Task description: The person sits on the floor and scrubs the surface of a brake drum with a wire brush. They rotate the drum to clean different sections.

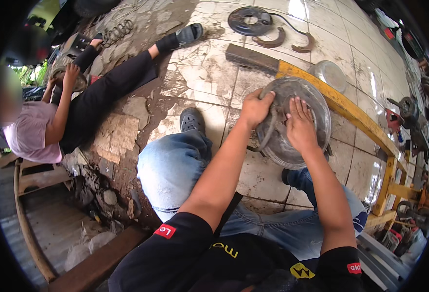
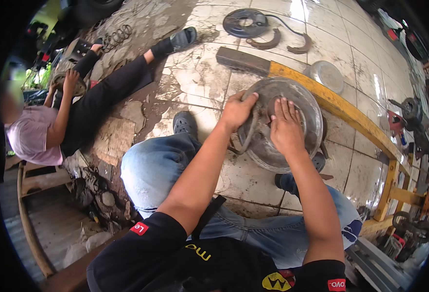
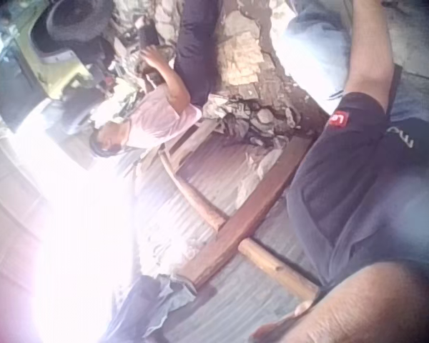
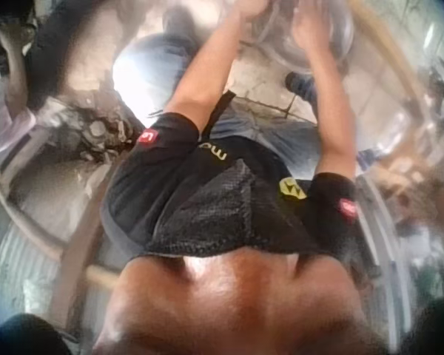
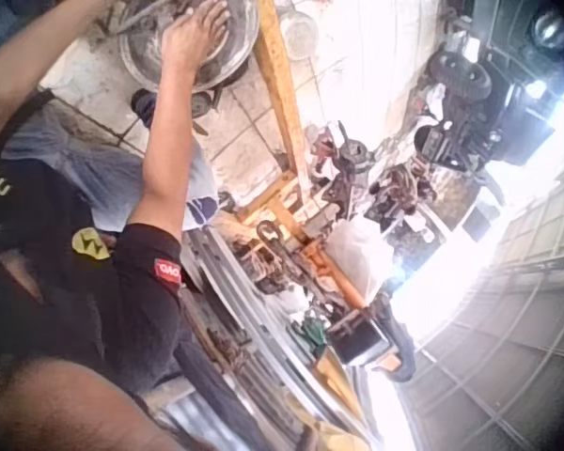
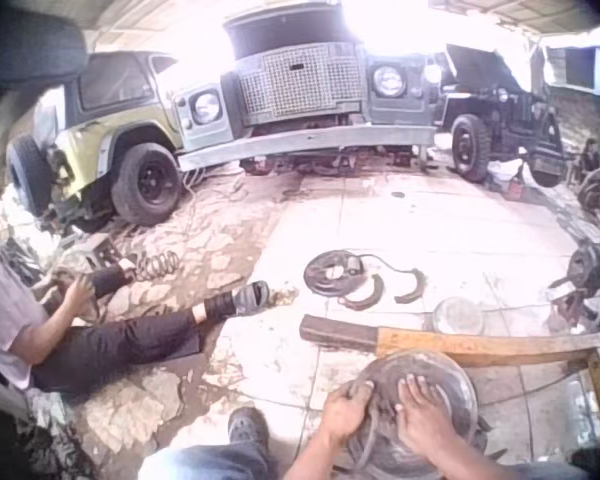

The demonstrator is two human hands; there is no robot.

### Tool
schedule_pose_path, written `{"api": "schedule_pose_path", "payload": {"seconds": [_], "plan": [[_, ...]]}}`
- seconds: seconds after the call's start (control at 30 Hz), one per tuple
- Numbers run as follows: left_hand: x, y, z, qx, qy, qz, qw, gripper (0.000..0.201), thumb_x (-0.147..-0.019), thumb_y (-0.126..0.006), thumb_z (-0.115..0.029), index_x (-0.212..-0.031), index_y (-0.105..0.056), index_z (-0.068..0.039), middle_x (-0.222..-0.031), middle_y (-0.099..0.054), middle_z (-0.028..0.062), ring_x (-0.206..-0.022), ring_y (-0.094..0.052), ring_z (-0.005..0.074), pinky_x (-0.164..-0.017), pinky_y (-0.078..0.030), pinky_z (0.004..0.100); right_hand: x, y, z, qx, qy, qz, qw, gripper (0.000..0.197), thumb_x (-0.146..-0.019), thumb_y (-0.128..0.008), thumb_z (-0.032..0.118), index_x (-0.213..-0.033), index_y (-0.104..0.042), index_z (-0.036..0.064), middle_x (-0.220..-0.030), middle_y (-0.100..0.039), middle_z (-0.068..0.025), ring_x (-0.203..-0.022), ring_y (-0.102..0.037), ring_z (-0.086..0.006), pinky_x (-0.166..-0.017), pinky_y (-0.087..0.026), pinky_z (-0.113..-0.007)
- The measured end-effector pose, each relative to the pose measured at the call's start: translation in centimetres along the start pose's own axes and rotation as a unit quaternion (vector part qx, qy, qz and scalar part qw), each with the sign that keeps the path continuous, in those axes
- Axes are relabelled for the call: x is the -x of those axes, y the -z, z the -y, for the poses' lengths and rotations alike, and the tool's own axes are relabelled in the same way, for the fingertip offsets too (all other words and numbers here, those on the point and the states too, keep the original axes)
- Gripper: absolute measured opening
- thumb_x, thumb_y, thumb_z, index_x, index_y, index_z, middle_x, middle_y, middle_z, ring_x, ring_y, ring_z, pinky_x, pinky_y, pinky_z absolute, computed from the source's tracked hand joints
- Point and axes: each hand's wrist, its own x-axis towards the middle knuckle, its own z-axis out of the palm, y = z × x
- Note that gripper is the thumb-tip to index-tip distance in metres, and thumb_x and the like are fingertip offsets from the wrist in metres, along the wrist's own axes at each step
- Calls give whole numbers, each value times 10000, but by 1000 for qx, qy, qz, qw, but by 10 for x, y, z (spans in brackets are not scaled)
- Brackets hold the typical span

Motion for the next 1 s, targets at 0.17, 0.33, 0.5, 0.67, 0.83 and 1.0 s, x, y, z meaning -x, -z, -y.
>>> {"api": "schedule_pose_path", "payload": {"seconds": [0.17, 0.33, 0.5, 0.67, 0.83, 1.0], "plan": [[4, -2, -13, 40, 49, 34, 997, 402, -920, -656, -290, -1134, -676, 50, -998, -717, 158, -855, -664, 201, -786, -533, 322, -21, 2, -3, 4, -33, 3, 999, 500, -1032, -363, 246, -1471, -395, 7, -1533, -370, -208, -1418, -351, -380, -1158, -298, -496], [-4, 5, 3, 32, 31, 18, 999, 420, -920, -652, -304, -1150, -669, 47, -1002, -715, 166, -868, -664, 206, -787, -532, 327, 10, -4, -1, 21, 30, -12, 999, 493, -1032, -364, 237, -1452, -411, -15, -1521, -382, -218, -1424, -342, -384, -1165, -290, -499], [-1, -1, -3, -18, 17, 22, 999, 448, -918, -646, -317, -1156, -654, 62, -1026, -713, 187, -892, -672, 238, -811, -523, 328, -8, -3, -3, 4, -9, -31, 999, 495, -1032, -372, 245, -1460, -404, -2, -1522, -385, -211, -1427, -336, -379, -1177, -269, -491], [-1, -1, 3, -7, 17, 17, 1000, 460, -912, -649, -327, -1150, -655, 66, -1031, -712, 198, -920, -672, 251, -828, -518, 331, 15, -6, -6, 8, 13, -17, 1000, 508, -1040, -347, 275, -1460, -402, -6, -1523, -384, -209, -1424, -342, -374, -1180, -267, -485], [1, -5, -7, -56, 6, 4, 998, 470, -912, -640, -322, -1156, -648, 79, -1039, -710, 205, -925, -672, 252, -835, -517, 327, -4, -8, 5, 36, -51, -27, 998, 530, -1041, -349, 293, -1458, -389, -32, -1529, -362, -233, -1432, -328, -381, -1184, -254, -490], [-6, 0, 10, -10, 17, 17, 1000, 487, -907, -647, -323, -1170, -641, 87, -1048, -708, 208, -926, -672, 258, -841, -515, 325, -3, -3, 7, 20, -56, 1, 998, 534, -1058, -302, 292, -1484, -343, -26, -1555, -302, -244, -1457, -264, -399, -1181, -254, -509]]}}
